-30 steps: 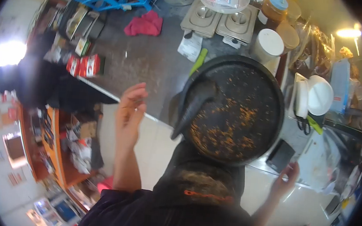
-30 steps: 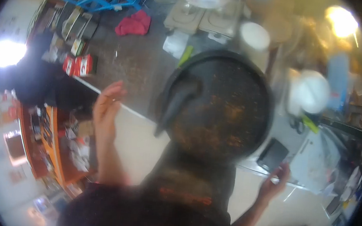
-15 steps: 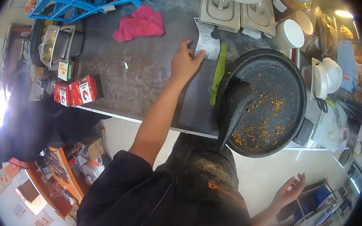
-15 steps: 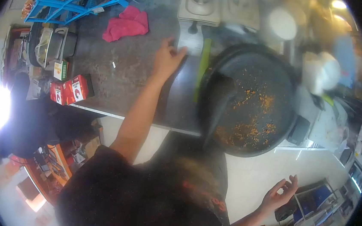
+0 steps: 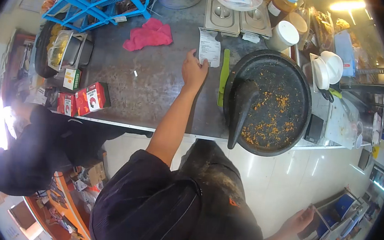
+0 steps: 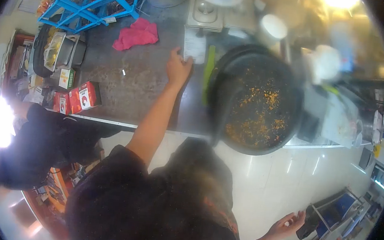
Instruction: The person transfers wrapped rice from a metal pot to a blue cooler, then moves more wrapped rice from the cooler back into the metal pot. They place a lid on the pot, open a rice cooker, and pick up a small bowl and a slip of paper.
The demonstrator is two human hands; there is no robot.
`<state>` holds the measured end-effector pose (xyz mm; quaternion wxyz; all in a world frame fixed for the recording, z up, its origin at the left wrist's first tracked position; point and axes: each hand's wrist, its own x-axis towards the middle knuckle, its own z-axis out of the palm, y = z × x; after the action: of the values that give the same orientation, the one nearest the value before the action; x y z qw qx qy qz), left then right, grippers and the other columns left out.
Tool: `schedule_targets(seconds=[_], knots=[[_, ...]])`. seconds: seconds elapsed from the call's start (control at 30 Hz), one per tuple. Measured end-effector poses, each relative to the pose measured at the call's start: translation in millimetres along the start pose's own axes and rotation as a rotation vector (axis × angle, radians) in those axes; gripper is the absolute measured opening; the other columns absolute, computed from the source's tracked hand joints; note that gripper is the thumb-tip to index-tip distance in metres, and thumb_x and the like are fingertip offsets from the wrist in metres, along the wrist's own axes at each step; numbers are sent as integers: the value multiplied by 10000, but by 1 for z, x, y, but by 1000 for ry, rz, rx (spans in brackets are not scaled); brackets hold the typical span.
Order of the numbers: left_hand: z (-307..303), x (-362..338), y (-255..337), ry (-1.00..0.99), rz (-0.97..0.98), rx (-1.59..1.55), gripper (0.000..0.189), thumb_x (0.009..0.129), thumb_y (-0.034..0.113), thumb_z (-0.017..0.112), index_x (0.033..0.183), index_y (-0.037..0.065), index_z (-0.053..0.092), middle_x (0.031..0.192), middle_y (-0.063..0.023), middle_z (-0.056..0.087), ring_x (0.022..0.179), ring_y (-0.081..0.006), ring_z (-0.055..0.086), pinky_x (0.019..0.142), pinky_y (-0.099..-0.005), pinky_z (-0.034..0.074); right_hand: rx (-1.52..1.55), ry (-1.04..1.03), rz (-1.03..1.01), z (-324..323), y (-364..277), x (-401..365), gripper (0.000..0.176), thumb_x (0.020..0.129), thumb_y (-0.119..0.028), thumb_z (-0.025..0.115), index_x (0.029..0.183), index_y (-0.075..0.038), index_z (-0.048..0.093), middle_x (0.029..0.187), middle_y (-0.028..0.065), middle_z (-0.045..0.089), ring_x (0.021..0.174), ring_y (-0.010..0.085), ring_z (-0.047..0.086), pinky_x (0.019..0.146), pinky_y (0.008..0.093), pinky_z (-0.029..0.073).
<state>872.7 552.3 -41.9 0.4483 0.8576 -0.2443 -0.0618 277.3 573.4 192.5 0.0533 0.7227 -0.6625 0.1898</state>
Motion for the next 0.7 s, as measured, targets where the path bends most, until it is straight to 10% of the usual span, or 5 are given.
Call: schedule_targets(seconds=[0.7], knots=[[5, -5, 10, 121, 19, -29, 580, 753, 106, 734, 1274, -19, 513, 657, -67, 536, 605, -225, 560, 627, -354, 474, 17, -562, 297, 81, 97, -78, 370, 911, -42, 595, 1281, -33, 582, 1165, 144, 624, 885, 248, 614, 714, 378, 512]])
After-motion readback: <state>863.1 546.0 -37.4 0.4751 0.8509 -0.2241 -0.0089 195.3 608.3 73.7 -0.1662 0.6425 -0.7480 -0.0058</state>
